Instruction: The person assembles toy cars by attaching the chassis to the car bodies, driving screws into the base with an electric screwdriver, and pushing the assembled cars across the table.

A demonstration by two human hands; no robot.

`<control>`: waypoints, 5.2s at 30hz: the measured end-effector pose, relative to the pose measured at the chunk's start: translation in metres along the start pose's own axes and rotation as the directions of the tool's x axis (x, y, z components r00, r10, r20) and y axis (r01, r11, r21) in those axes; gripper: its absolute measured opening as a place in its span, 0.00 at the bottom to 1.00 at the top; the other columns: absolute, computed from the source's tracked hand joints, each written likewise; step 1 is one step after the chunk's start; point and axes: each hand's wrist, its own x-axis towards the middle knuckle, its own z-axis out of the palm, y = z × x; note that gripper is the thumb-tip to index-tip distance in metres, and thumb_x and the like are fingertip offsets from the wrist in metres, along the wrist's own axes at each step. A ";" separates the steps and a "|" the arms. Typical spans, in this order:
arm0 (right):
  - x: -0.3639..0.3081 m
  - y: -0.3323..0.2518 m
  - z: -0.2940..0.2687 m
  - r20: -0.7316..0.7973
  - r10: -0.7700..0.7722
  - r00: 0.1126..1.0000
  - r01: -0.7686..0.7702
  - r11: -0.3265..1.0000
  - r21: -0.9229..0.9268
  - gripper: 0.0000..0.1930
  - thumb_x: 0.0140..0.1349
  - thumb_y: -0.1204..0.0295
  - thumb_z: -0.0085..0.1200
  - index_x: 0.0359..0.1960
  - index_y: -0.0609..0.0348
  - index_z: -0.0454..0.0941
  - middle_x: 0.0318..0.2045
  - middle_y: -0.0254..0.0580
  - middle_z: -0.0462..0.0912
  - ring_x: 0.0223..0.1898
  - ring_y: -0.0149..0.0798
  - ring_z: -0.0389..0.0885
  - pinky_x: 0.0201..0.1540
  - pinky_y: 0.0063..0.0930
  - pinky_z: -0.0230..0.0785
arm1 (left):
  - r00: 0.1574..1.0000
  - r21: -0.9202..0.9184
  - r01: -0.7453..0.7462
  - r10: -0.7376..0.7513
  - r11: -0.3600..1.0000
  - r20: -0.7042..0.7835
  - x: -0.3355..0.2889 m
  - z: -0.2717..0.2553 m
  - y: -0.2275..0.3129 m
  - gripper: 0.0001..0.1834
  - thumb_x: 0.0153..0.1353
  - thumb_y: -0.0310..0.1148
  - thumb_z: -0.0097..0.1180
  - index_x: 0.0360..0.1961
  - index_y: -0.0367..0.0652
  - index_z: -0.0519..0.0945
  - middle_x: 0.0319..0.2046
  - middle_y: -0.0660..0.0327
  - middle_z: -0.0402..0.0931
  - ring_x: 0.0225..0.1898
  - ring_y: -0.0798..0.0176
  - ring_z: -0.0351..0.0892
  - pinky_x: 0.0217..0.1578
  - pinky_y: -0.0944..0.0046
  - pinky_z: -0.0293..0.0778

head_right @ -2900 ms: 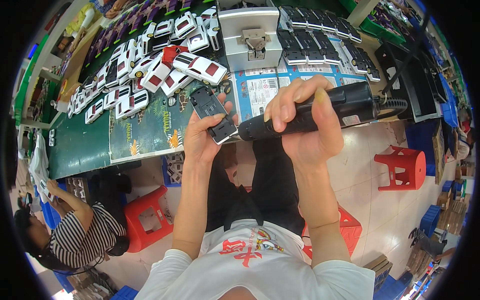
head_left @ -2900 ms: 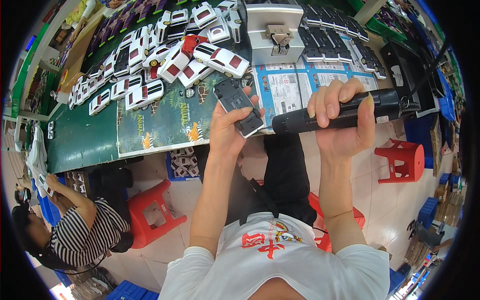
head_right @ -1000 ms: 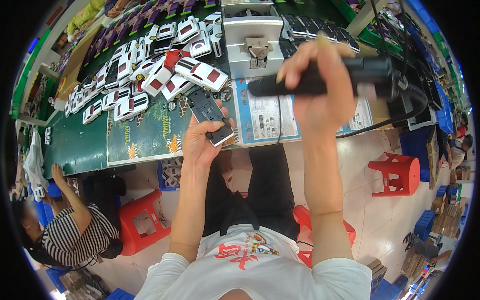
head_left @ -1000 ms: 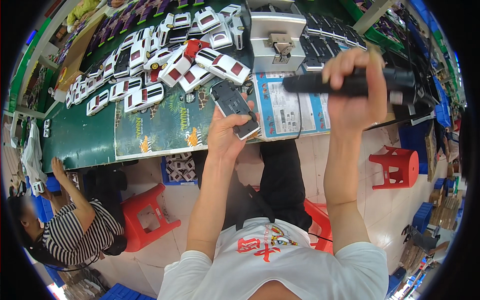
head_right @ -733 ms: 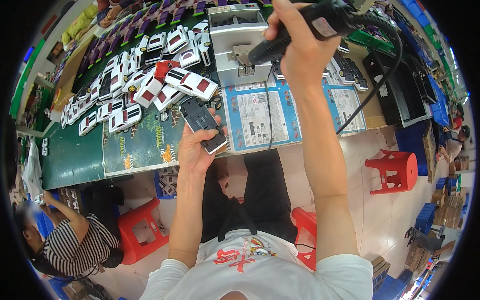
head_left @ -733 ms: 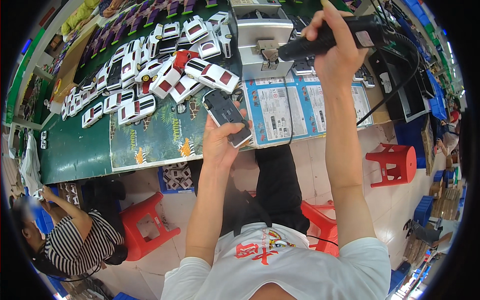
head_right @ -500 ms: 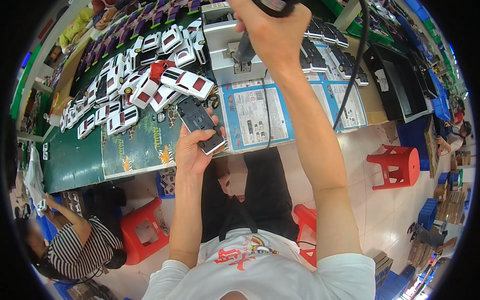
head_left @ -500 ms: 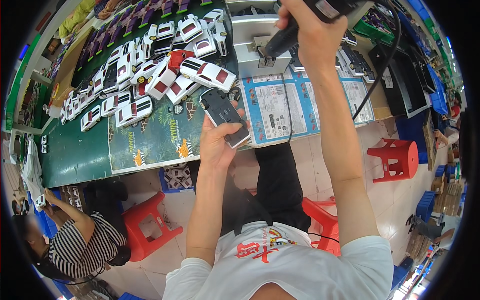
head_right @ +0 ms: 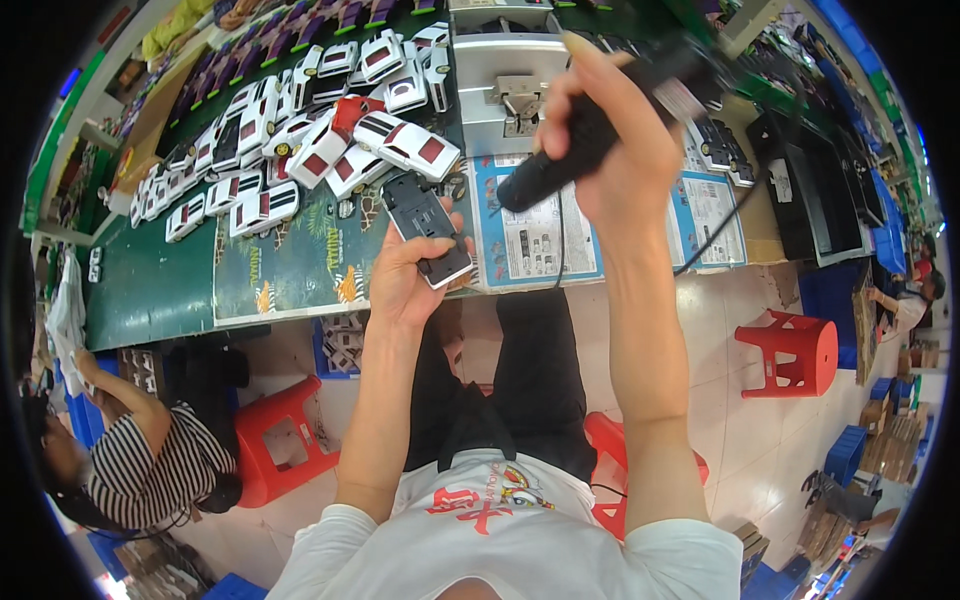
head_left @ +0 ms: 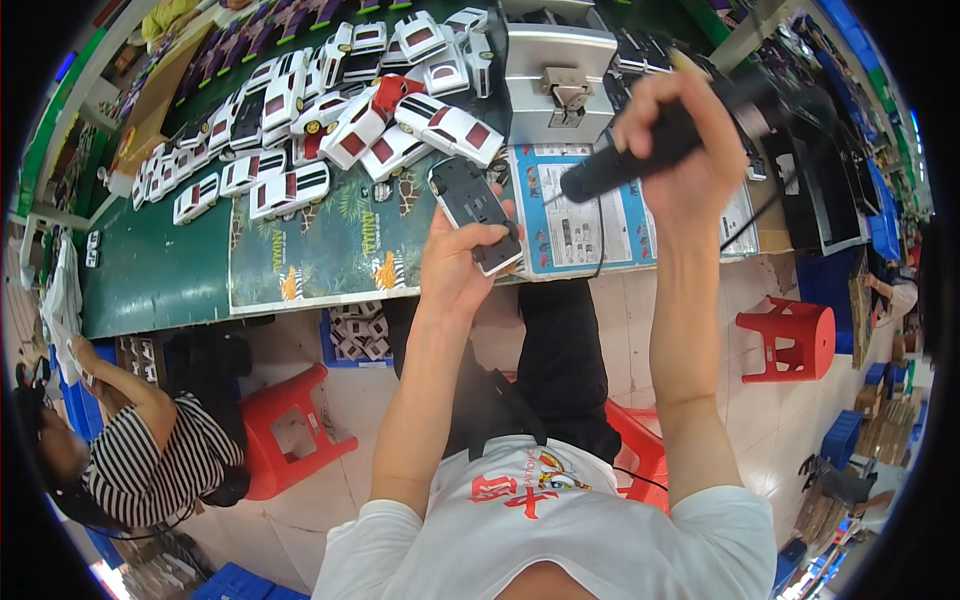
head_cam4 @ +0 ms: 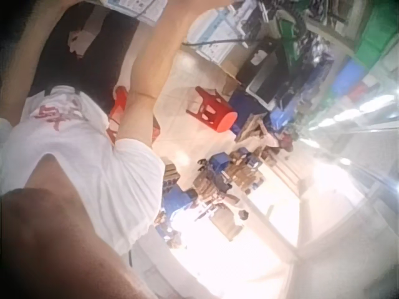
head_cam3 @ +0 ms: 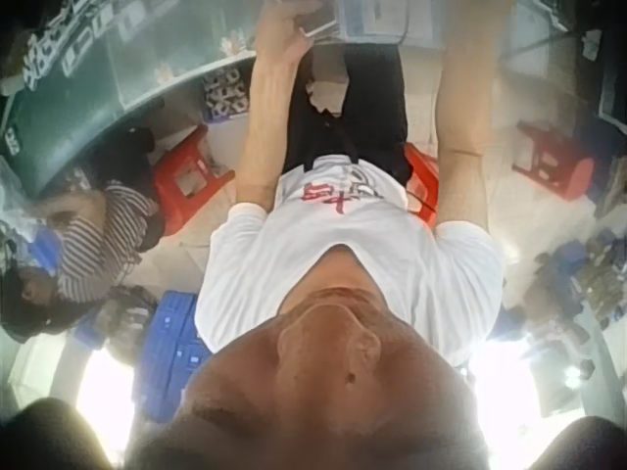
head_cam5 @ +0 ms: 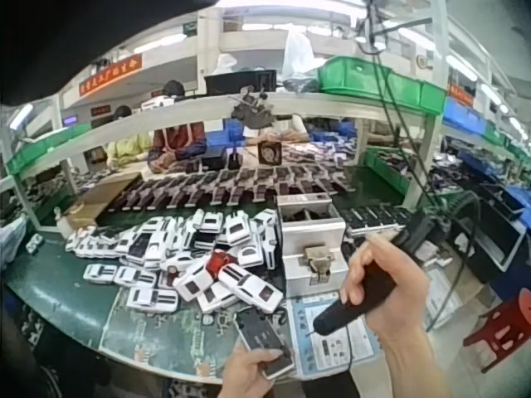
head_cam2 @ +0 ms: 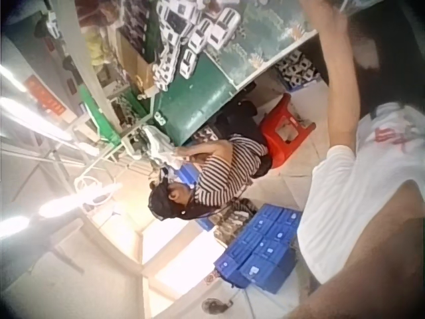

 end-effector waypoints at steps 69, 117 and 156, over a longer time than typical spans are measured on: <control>-0.058 -0.013 -0.047 0.165 -0.173 0.971 0.153 0.980 0.128 0.10 0.62 0.68 0.56 0.34 0.62 0.71 0.26 0.49 0.76 0.19 0.34 0.73 0.27 0.31 0.73 | 0.899 -0.130 0.218 -0.147 0.967 0.411 0.002 -0.024 0.011 0.34 0.75 0.57 0.30 0.65 0.40 0.67 0.52 0.51 0.76 0.51 0.52 0.79 0.51 0.43 0.76; -0.075 -0.086 -0.154 -0.257 -0.123 0.958 0.040 0.951 -0.307 0.09 0.52 0.77 0.65 0.31 0.65 0.77 0.25 0.43 0.80 0.22 0.31 0.79 0.29 0.23 0.70 | 0.531 0.493 -0.831 -0.103 -0.257 0.841 0.176 0.231 -0.115 0.21 0.56 0.37 0.64 0.48 0.35 0.82 0.44 0.47 0.83 0.43 0.51 0.84 0.46 0.56 0.78; 0.038 -0.009 -0.006 -0.103 -0.468 0.878 0.440 0.872 -0.216 0.06 0.57 0.77 0.66 0.30 0.64 0.81 0.18 0.35 0.80 0.18 0.26 0.78 0.23 0.18 0.68 | 0.998 0.283 -0.043 0.028 0.958 0.057 -0.002 0.005 0.005 0.12 0.69 0.34 0.54 0.48 0.36 0.74 0.38 0.49 0.83 0.35 0.56 0.86 0.36 0.56 0.85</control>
